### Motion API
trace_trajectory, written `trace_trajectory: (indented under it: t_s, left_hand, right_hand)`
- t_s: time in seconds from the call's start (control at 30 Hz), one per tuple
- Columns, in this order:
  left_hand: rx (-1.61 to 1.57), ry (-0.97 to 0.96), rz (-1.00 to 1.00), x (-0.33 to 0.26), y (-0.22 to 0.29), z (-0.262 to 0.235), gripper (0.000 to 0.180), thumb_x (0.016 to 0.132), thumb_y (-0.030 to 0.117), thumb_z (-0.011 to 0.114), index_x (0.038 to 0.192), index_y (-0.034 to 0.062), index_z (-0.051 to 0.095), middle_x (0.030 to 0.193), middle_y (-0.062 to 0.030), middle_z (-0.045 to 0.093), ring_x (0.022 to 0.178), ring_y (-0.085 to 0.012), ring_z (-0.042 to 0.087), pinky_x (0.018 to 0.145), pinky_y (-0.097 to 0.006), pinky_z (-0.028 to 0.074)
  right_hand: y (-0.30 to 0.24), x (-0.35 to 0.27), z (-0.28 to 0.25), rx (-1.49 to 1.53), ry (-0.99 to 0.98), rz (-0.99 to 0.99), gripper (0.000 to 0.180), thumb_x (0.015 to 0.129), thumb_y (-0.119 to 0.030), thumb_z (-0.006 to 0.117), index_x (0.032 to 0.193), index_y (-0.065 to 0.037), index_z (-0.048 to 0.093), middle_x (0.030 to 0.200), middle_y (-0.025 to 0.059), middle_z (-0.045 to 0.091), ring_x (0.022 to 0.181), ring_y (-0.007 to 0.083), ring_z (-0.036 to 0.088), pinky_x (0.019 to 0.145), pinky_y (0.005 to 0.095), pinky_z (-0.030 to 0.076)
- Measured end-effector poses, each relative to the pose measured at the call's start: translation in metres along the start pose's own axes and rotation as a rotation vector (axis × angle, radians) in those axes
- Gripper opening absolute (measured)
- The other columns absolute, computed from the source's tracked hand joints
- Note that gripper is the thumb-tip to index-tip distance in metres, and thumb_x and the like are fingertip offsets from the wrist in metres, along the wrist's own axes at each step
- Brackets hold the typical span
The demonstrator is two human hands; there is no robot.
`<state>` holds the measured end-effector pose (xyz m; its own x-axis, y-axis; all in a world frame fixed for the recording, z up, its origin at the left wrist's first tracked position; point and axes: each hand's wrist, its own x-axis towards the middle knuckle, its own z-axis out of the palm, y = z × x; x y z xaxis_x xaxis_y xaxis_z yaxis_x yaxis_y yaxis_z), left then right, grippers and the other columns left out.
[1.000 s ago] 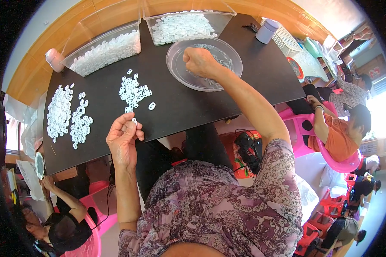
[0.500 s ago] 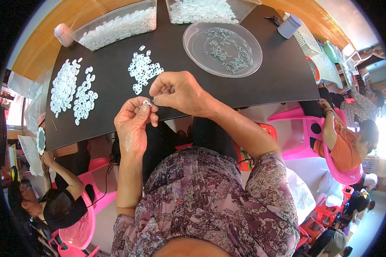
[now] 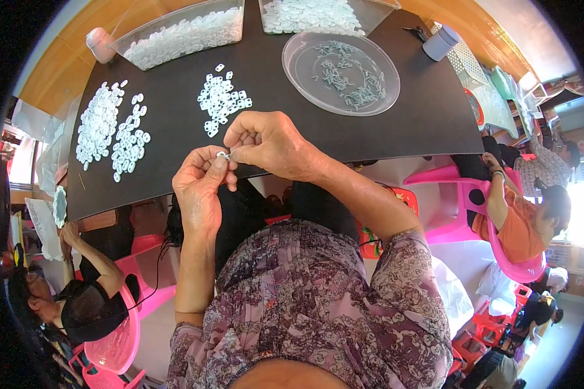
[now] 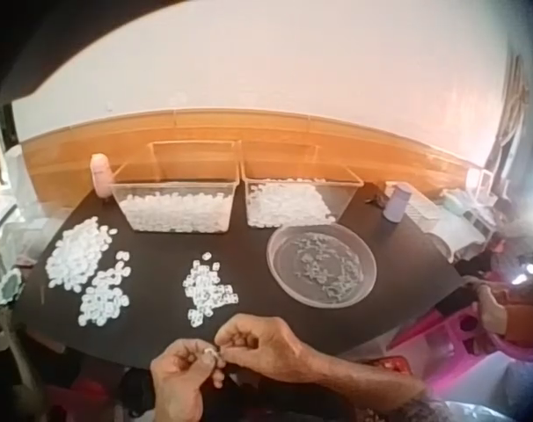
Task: Assembling small white plastic components by inserting tiny green pieces.
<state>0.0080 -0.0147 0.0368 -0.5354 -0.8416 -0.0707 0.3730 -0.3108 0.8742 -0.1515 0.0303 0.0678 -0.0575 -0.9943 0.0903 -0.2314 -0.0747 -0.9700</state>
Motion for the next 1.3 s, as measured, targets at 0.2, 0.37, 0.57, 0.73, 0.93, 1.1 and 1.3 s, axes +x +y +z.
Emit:
trace_trajectory:
  t_s: [0.2, 0.37, 0.57, 0.73, 0.93, 1.1, 1.3]
  left_hand:
    - [0.050, 0.010, 0.017, -0.003, -0.002, -0.001, 0.006, 0.087, 0.004, 0.058, 0.090, -0.0012, 0.058, 0.075, -0.0062, 0.060, 0.059, -0.0094, 0.054, 0.052, -0.021, 0.044]
    - [0.116, 0.033, 0.050, -0.007, -0.002, 0.001, 0.006, 0.088, 0.006, 0.057, 0.090, 0.0000, 0.058, 0.075, -0.0035, 0.059, 0.060, -0.0071, 0.052, 0.052, -0.019, 0.043]
    - [0.181, 0.086, 0.137, -0.011, -0.012, 0.000, 0.007, 0.086, 0.005, 0.058, 0.089, -0.0021, 0.059, 0.073, -0.0049, 0.059, 0.057, -0.0089, 0.052, 0.049, -0.020, 0.042]
    - [0.079, 0.128, 0.103, -0.010, -0.011, -0.001, 0.008, 0.087, 0.004, 0.057, 0.090, -0.0038, 0.059, 0.073, -0.0055, 0.059, 0.057, -0.0089, 0.053, 0.049, -0.021, 0.043]
    - [0.088, 0.109, 0.122, -0.012, -0.006, -0.003, 0.008, 0.088, 0.003, 0.055, 0.092, -0.0026, 0.059, 0.076, -0.0033, 0.059, 0.061, -0.0064, 0.052, 0.051, -0.019, 0.043]
    - [0.176, 0.191, 0.157, -0.015, -0.009, -0.001, 0.008, 0.087, 0.001, 0.056, 0.091, -0.0044, 0.060, 0.073, -0.0043, 0.060, 0.057, -0.0070, 0.053, 0.048, -0.019, 0.043]
    - [0.253, 0.214, 0.223, -0.015, -0.017, -0.002, 0.008, 0.087, 0.001, 0.056, 0.090, -0.0042, 0.060, 0.073, -0.0036, 0.060, 0.056, -0.0060, 0.052, 0.048, -0.018, 0.042]
  right_hand:
    - [-0.003, -0.001, 0.004, -0.031, 0.004, -0.005, 0.013, 0.077, -0.002, 0.066, 0.088, 0.003, 0.060, 0.076, 0.0014, 0.060, 0.071, 0.0046, 0.055, 0.063, 0.0202, 0.046]
    - [-0.005, -0.002, 0.009, -0.010, 0.037, 0.006, 0.010, 0.076, -0.001, 0.065, 0.084, 0.002, 0.060, 0.073, 0.0023, 0.061, 0.068, 0.0052, 0.056, 0.061, 0.0207, 0.046]
    - [0.009, -0.004, 0.018, 0.052, 0.075, 0.055, 0.010, 0.077, -0.002, 0.065, 0.085, 0.003, 0.060, 0.075, 0.0036, 0.061, 0.070, 0.0062, 0.058, 0.062, 0.0216, 0.047]
    - [0.011, -0.007, 0.027, 0.077, 0.127, 0.104, 0.010, 0.080, -0.002, 0.063, 0.088, 0.003, 0.060, 0.081, 0.0034, 0.062, 0.076, 0.0076, 0.059, 0.067, 0.0229, 0.049]
    - [0.014, -0.008, 0.034, -0.118, 0.169, -0.027, 0.005, 0.081, -0.001, 0.058, 0.085, 0.003, 0.058, 0.079, 0.0055, 0.061, 0.076, 0.0103, 0.059, 0.068, 0.0248, 0.047]
    - [0.021, -0.006, 0.045, -0.261, 0.259, -0.196, 0.005, 0.077, -0.003, 0.058, 0.075, -0.001, 0.054, 0.069, 0.0104, 0.055, 0.070, 0.0265, 0.055, 0.063, 0.0363, 0.044]
    - [0.031, -0.005, 0.051, -0.367, 0.287, -0.273, 0.007, 0.077, -0.004, 0.057, 0.074, -0.003, 0.051, 0.070, 0.0096, 0.055, 0.069, 0.0281, 0.053, 0.062, 0.0386, 0.043]
